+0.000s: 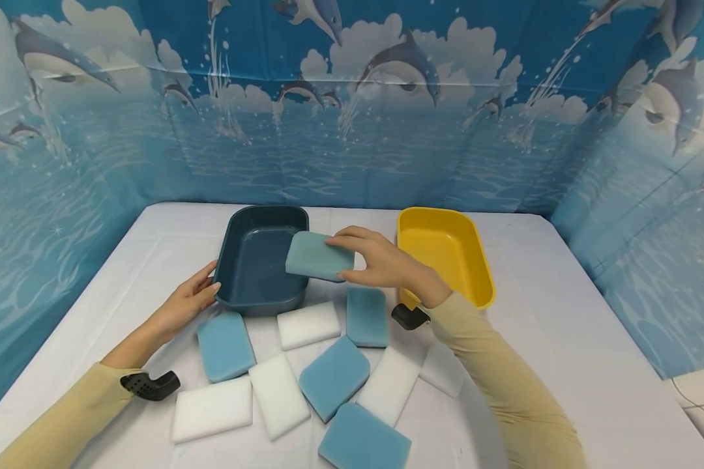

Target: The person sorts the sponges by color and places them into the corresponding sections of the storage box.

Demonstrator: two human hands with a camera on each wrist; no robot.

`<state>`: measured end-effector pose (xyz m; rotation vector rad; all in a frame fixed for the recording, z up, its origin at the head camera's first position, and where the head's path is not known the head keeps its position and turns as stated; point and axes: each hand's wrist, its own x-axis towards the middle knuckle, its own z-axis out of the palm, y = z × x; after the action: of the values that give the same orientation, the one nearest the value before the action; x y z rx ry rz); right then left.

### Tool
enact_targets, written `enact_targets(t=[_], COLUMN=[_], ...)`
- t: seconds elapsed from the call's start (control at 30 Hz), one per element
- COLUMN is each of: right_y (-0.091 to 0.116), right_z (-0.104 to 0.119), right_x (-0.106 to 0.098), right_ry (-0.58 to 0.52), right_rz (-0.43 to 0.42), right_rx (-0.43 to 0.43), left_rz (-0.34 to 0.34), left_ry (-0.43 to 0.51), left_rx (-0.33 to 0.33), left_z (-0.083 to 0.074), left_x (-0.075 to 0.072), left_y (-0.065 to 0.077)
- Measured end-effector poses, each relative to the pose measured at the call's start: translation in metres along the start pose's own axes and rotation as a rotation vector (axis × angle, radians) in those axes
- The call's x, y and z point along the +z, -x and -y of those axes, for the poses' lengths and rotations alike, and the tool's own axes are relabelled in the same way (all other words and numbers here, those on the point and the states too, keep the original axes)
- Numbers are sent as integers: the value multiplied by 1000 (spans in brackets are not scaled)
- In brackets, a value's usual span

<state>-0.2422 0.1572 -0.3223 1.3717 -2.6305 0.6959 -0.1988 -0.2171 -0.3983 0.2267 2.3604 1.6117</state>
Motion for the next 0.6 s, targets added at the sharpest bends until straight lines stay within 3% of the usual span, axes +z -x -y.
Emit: enact_targets(t=[0.3,0.6], right_y=[-25,-40], right_z=[-4,-5], right_x=[9,16], right_ry=[-32,-65], right_rz=[-6,8], right_rx=[-73,-66], left_rz=[10,2], left_ry=[25,31], left_rx=[18,20], left_z=[-2,-1], left_x=[0,0], left_y=[1,0])
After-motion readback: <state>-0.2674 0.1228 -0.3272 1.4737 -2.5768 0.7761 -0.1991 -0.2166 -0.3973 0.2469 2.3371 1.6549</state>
